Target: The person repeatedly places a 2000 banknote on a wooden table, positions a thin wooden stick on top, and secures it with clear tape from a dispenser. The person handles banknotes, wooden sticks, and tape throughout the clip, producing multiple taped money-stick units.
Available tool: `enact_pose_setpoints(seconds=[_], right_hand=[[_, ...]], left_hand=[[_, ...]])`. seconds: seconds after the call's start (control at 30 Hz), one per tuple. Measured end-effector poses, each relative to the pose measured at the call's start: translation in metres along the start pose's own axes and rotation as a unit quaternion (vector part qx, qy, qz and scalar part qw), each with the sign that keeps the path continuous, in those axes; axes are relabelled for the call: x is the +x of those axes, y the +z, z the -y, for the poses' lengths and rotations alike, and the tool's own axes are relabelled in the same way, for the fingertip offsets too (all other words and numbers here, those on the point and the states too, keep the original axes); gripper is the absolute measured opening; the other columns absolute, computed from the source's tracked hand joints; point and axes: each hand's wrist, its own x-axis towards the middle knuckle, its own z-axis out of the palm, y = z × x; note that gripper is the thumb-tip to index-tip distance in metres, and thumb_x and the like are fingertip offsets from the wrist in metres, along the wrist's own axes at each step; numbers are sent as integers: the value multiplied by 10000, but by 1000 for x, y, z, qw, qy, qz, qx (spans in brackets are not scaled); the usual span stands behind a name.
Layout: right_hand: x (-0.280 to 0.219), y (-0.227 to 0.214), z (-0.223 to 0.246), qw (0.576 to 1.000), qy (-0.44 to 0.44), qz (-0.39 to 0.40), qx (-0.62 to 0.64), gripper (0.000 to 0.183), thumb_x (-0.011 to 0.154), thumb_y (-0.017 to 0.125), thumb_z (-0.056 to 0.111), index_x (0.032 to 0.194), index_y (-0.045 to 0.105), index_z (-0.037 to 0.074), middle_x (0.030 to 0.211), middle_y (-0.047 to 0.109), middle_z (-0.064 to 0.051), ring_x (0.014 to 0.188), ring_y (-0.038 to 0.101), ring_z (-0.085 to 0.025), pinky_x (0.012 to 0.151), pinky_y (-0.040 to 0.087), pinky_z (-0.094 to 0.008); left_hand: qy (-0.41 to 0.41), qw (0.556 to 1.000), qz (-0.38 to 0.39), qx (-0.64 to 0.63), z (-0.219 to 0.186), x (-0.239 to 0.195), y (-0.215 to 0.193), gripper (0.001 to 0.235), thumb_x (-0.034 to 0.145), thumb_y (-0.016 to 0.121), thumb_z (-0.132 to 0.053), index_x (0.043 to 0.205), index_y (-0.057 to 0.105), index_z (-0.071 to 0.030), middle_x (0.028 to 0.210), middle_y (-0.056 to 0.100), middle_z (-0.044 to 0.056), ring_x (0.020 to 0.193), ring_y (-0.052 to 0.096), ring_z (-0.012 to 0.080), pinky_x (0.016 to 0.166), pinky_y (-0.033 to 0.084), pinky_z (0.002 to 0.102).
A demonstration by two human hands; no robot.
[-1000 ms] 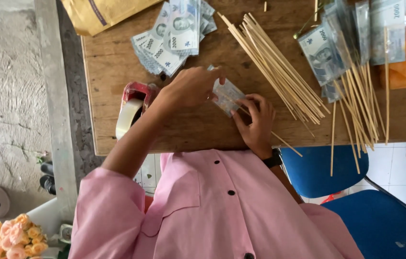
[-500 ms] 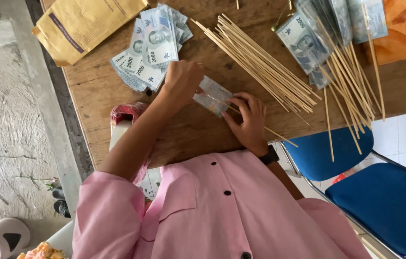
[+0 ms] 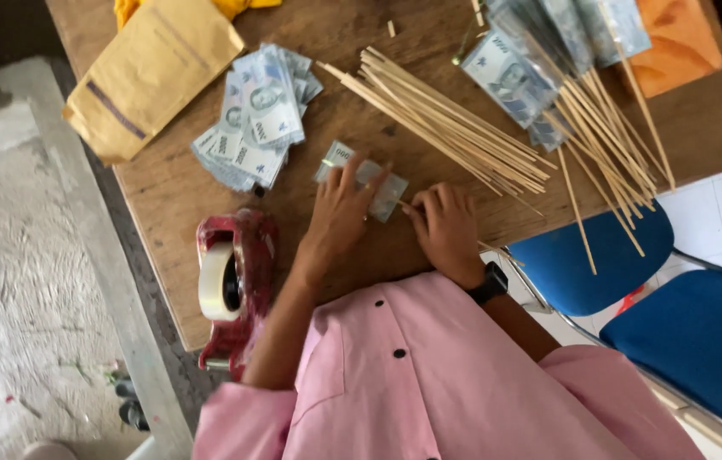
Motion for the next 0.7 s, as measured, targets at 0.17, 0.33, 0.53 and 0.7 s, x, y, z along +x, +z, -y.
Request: enact_pose_setpoints(seconds=[0.17,0.33,0.53,0.7], right_hand=[[1,-1,0,998,-16,-62,-17,198,989,703,347,1000,591,183,889,557,-4,821,658,-241,708,512,-377],[-8,-52,-19,973,86,-157,144,190,939,789,296,1067,712,179,851,760,-14,750,762,-215,623,603,-298],[6,-119,-89,976,105,-183,55,85,948,781,215,1025,790,181,788,772,-45,698,751,-254,544,588,-332],[26,-154,-139,964,138,-219,63,220,1149,559,143,1215,726,16,859,704,-87,717,626,-214,648,489,-362]], left_hand=[[-14,969,-225,-101,-21,-27,25,426,912,609,-144,1318,667,-261,1440,484,126,1216,533,365,971,429,566],[-106,863,-463,-171,-7,-34,42,222,1023,583,-248,1195,693,-163,1259,569,78,1202,571,311,1003,474,449],[-216,813,-483,-242,-14,-26,36,135,1045,592,-159,1139,676,-112,1237,532,97,1162,576,297,1005,471,423],[-237,825,-448,-247,-19,-20,30,162,1044,538,-83,1085,683,-23,1226,488,118,1140,552,248,955,507,356]])
